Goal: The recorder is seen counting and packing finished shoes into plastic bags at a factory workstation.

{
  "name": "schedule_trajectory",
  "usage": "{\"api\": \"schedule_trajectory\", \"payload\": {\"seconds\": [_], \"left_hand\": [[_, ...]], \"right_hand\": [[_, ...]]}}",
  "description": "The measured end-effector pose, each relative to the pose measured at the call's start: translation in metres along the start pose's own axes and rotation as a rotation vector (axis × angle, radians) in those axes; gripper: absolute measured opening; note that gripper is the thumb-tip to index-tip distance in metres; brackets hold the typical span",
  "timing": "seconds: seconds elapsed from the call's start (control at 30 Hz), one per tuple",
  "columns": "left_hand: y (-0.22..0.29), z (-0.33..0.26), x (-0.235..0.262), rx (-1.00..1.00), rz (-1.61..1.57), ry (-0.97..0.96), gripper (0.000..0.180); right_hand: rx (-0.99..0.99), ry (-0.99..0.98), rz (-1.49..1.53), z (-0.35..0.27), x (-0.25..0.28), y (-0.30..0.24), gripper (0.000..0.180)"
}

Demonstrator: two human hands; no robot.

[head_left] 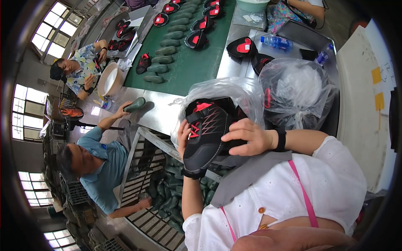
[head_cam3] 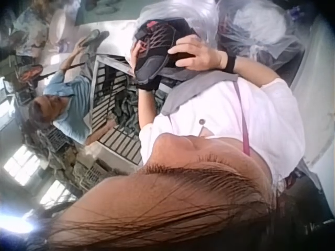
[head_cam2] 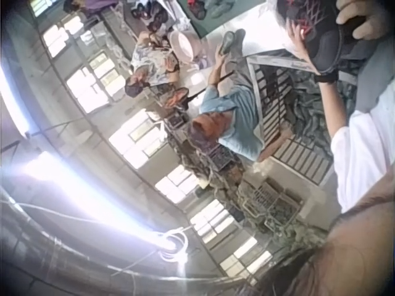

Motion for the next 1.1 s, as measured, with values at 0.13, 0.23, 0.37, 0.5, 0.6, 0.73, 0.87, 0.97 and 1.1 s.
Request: {"api": "schedule_trajectory", "payload": {"seconds": [0.13,0.23,0.37,0.5,0.6,0.73,0.87,0.97,1.1], "left_hand": [[-0.040,0.005,0.040,-0.125,0.146,-0.109,0.033],[-0.021,0.045,0.046,0.820,-0.633,-0.145,0.028],[-0.033,0.028,0.058,0.525,-0.069,-0.210,0.027],[-0.042,0.038,0.022,0.535,-0.440,-0.106,0.024],[-0.046,0.028,-0.012,0.552,-0.725,-0.040,0.023],[-0.001,0.004,-0.032,0.577,-0.590,-0.077,0.024],[-0.028,0.014,-0.021,0.619,-0.594,-0.101,0.020],[-0.040,0.017,-0.009,0.619,-0.586,-0.097,0.018],[-0.071,0.054,-0.015,0.441,-0.698,-0.181,0.014]], "right_hand": [[-0.110,0.100,0.360,0.010,-0.002,0.007,0.031],[-0.534,0.233,0.218,0.018,0.005,0.034,0.033],[-1.071,0.029,0.814,0.009,-0.007,0.053,0.058],[-1.158,0.001,1.060,0.012,-0.020,0.035,0.084],[-0.625,-0.101,0.539,0.032,-0.018,0.034,0.080],[-0.947,-0.193,0.296,0.022,-0.016,0.037,0.067],[-1.126,0.092,0.651,-0.001,-0.020,0.046,0.057],[-0.905,0.117,0.441,-0.002,0.000,0.052,0.058],[-1.055,0.277,0.483,-0.007,0.019,0.067,0.061]]}}
Point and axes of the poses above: each hand's wrist, its own z-axis towards the middle knuckle, its own x-axis out of the back of the hand, y = z × x, the point moved 1 cm from there along z, towards the middle knuckle, and after that the axes turned 7 degrees about y, right-handed, at the moved point
